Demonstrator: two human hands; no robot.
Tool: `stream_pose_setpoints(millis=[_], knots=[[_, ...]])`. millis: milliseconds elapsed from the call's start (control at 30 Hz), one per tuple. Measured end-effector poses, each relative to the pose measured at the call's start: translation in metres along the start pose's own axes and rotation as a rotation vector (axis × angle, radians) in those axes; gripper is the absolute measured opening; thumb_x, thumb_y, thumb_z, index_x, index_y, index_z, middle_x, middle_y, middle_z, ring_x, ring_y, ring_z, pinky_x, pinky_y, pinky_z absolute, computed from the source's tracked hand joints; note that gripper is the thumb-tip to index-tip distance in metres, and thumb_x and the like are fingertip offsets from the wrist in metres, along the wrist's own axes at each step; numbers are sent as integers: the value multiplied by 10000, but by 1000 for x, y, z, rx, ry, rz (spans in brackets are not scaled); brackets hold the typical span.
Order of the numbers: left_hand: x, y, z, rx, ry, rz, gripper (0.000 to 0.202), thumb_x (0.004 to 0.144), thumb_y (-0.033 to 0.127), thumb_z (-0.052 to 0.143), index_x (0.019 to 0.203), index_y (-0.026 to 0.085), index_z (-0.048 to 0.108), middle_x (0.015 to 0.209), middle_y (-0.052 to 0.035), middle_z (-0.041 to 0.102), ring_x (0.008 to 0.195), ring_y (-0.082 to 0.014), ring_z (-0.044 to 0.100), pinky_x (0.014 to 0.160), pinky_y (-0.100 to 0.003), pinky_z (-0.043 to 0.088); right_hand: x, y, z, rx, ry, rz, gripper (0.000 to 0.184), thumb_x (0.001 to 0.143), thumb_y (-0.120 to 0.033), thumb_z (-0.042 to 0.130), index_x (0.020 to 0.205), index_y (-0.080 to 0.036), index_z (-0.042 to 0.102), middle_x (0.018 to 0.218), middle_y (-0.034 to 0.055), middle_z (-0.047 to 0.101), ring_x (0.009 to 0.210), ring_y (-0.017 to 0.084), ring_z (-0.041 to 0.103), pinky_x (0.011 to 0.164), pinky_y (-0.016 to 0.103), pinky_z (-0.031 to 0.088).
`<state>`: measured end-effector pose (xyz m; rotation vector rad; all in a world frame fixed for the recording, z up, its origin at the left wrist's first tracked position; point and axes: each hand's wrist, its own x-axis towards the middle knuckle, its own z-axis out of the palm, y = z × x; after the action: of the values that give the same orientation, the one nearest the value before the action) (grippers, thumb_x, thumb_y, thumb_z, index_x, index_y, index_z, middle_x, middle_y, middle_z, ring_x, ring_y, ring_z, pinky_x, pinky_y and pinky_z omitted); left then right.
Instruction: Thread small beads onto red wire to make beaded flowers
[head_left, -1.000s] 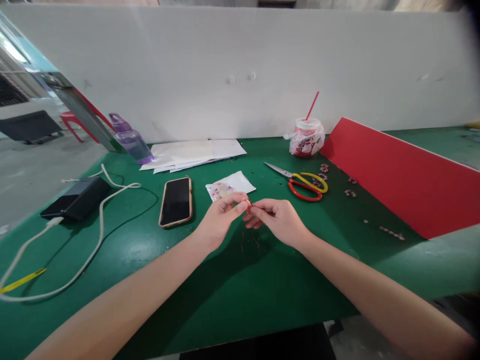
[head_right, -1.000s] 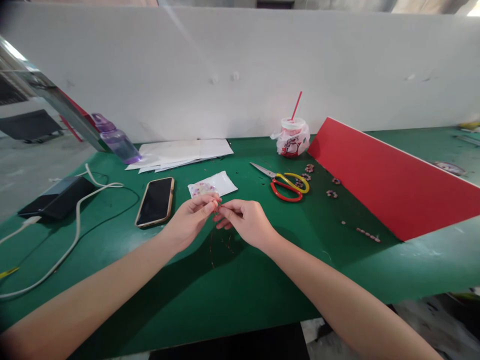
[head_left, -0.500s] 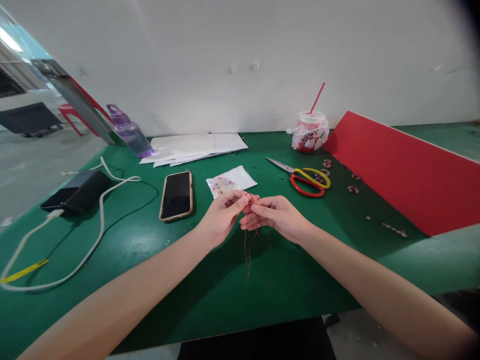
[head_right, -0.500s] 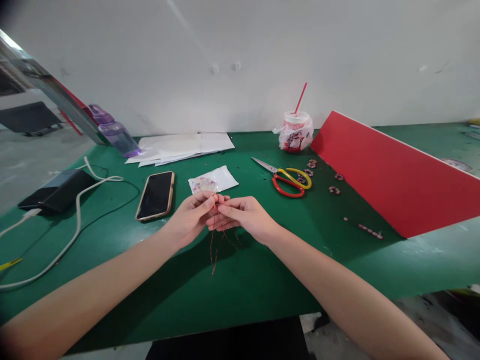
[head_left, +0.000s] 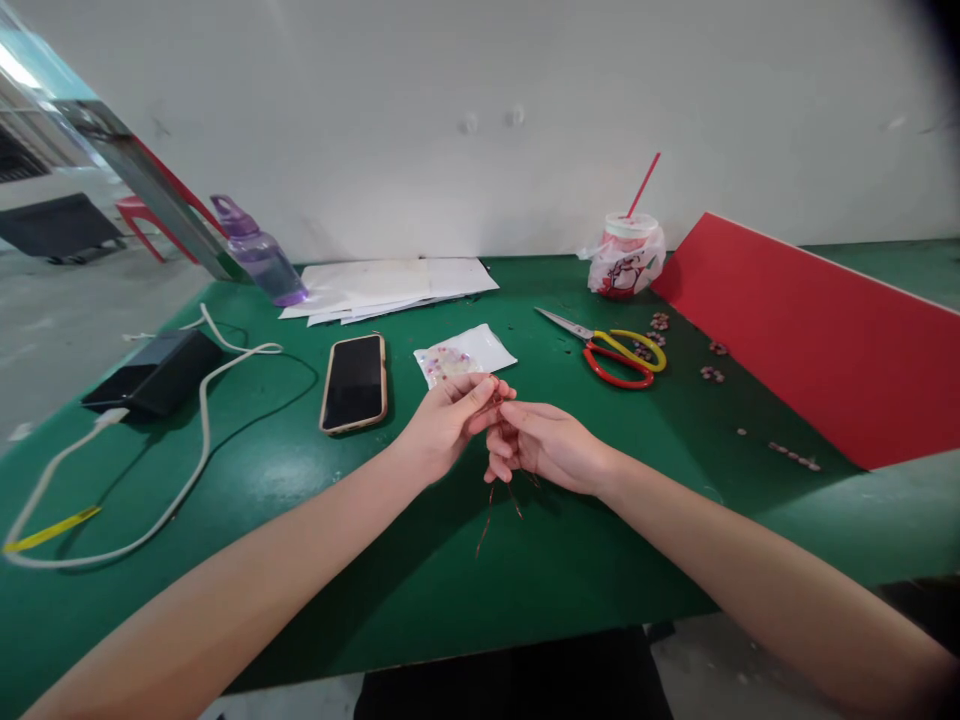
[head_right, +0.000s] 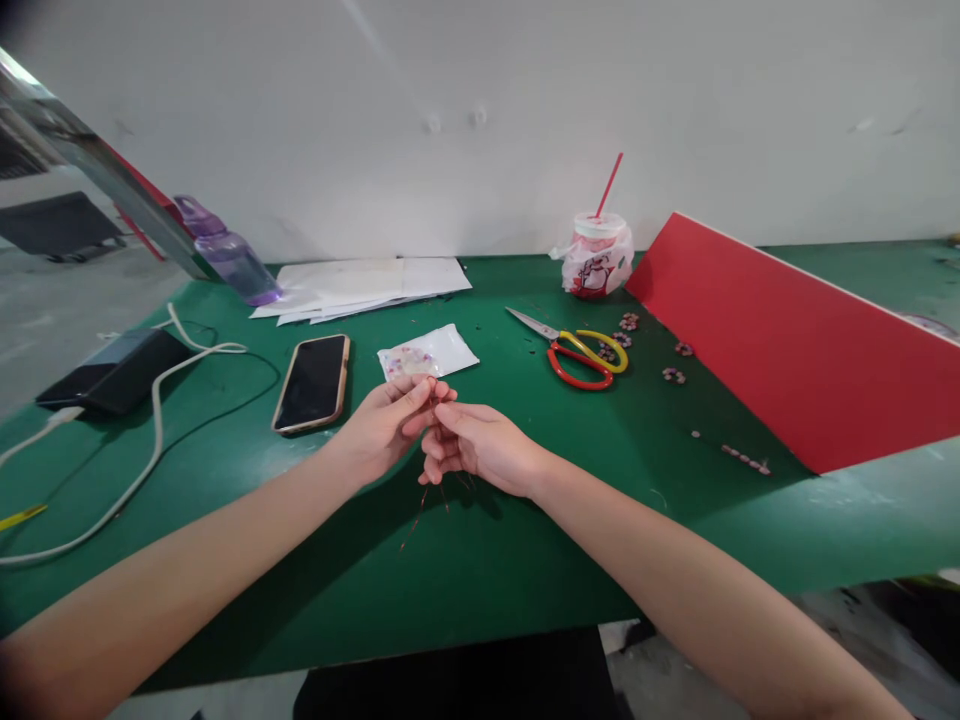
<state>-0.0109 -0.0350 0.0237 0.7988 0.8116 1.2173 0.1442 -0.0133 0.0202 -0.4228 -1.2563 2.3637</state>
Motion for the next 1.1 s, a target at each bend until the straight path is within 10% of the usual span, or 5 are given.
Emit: stream_pose_setpoints(millis=[667, 1100], knots=[[2, -2, -1, -23, 1, -58, 114, 809, 232, 636, 767, 127, 655, 819, -33, 678, 778, -122, 619, 771, -245, 459, -3, -8, -2, -160, 73, 171, 319, 921, -326, 396, 895, -88, 608, 790, 128, 712, 653, 197, 702, 662, 324, 542], [2, 1, -1, 65, -6, 23, 127, 858, 213, 570, 775, 137, 629, 839, -33, 656, 818, -123, 602, 794, -250, 438, -2, -6, -4, -187, 67, 53, 289, 945, -289, 369, 858, -112, 580, 485, -74, 432, 375, 46, 425, 592, 327, 552]])
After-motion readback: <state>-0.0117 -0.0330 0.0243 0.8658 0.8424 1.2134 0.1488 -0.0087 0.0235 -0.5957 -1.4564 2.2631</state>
